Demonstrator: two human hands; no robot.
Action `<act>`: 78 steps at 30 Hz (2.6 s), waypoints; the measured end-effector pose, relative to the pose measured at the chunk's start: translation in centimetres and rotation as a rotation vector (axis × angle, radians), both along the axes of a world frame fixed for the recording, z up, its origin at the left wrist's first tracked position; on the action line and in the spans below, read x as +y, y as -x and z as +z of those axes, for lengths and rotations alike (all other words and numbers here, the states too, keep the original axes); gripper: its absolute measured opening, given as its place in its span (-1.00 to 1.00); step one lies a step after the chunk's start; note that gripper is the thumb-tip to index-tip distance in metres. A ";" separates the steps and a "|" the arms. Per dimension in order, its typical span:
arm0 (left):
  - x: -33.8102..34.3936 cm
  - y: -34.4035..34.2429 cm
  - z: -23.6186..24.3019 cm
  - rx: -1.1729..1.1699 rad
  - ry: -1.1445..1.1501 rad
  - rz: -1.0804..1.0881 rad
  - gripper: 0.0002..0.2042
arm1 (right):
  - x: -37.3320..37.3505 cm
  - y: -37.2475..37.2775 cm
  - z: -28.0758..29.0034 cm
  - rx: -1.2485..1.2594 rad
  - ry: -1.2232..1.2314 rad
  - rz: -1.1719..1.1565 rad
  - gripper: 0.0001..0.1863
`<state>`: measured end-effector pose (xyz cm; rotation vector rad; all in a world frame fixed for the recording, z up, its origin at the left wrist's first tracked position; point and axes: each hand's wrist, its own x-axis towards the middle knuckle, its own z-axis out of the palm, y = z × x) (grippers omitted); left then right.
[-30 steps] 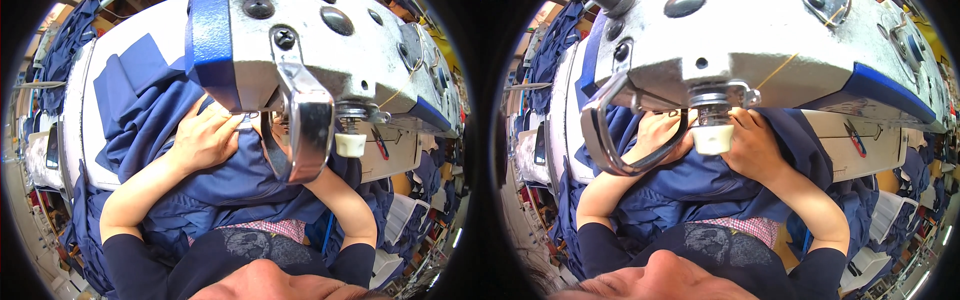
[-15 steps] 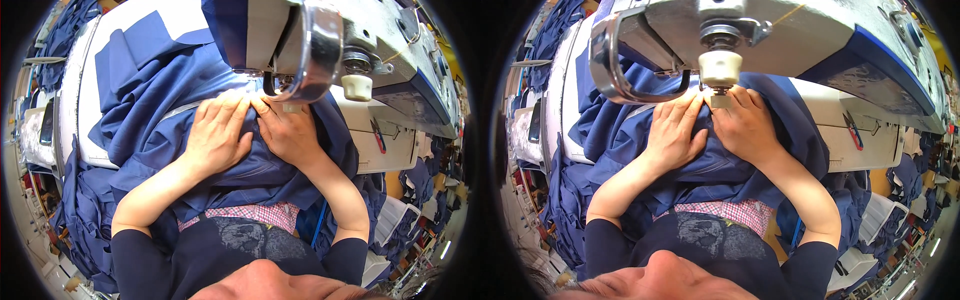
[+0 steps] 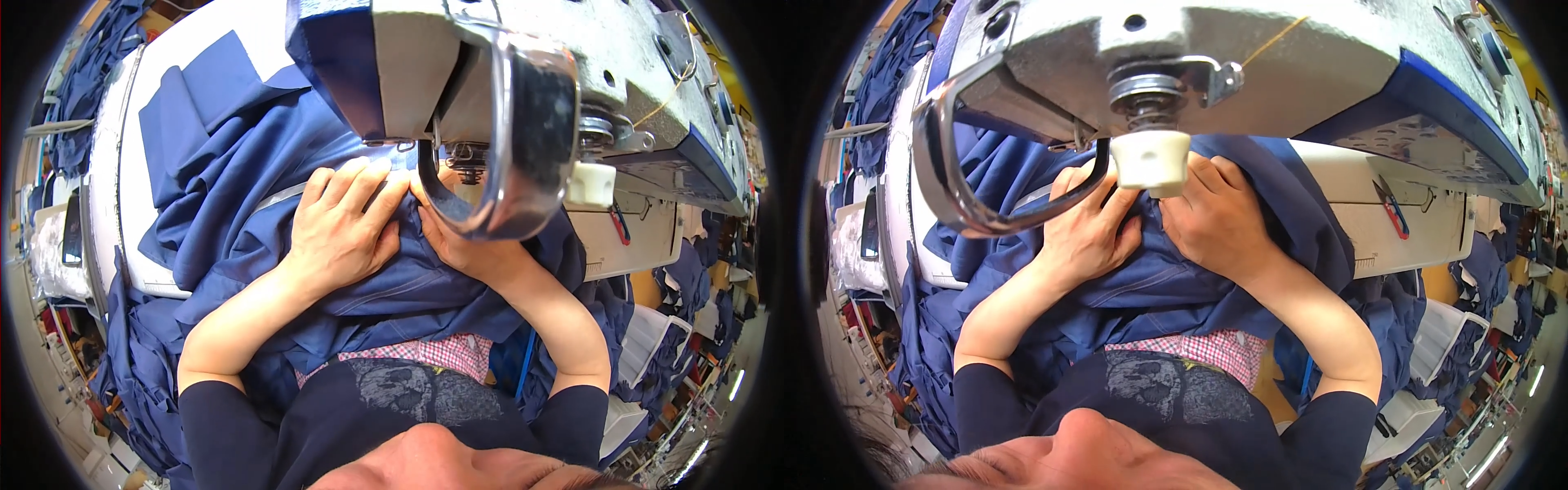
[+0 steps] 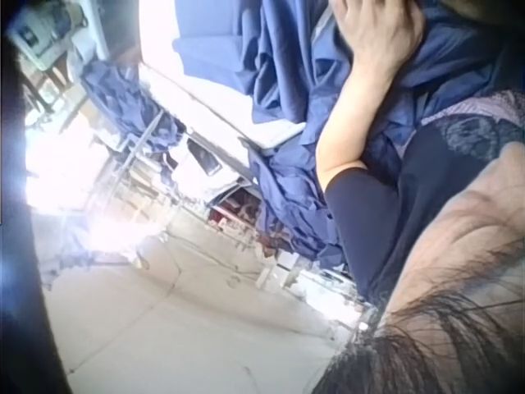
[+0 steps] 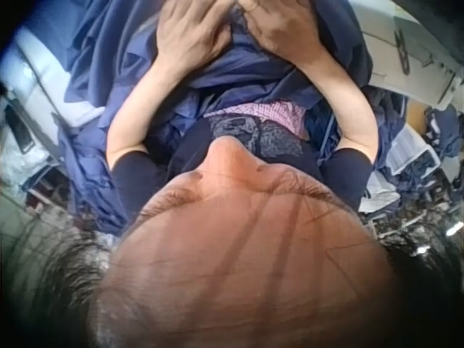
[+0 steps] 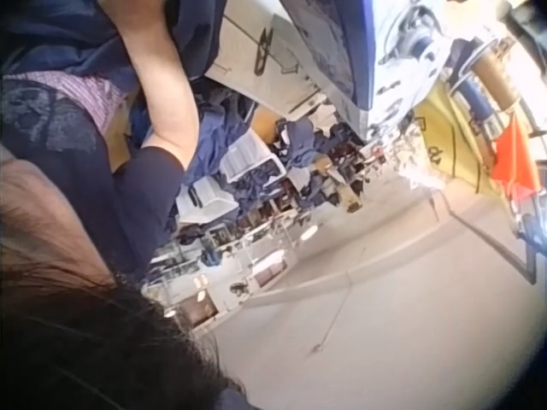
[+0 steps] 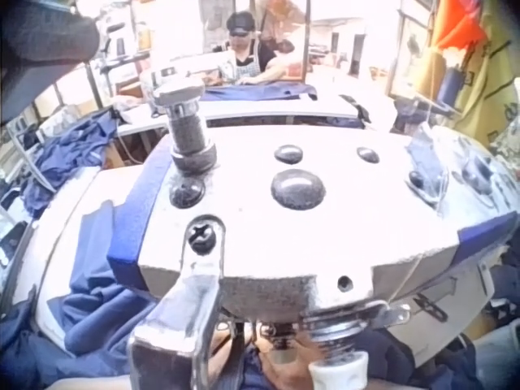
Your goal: Sewing a piece of blue fabric using an industrial sewing machine.
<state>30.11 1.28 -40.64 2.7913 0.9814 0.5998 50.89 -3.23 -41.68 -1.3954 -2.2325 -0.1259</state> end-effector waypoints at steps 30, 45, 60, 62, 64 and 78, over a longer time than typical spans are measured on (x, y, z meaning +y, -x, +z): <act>1.6 0.0 0.1 -0.068 0.020 -0.086 -0.44 | 1.3 -1.7 0.1 0.207 0.095 -0.016 -0.68; 3.1 0.3 -0.8 -0.083 0.100 -0.098 -0.54 | 1.3 0.1 0.3 -0.051 -0.059 -0.184 -0.68; 5.6 2.3 -0.7 -0.079 -0.024 -0.181 -0.57 | 1.5 -2.1 -0.8 0.164 0.056 0.153 -0.86; 5.3 2.5 -0.3 -0.005 -0.053 -0.157 -0.57 | 1.5 -2.1 -0.3 0.098 0.044 0.128 -0.87; 4.8 2.3 -0.1 0.011 -0.108 -0.144 -0.58 | 1.5 -2.1 0.0 0.107 0.038 0.117 -0.87; 3.9 1.9 -0.5 -0.026 -0.101 -0.080 -0.59 | 1.6 -2.0 -0.3 0.071 0.217 0.133 -0.71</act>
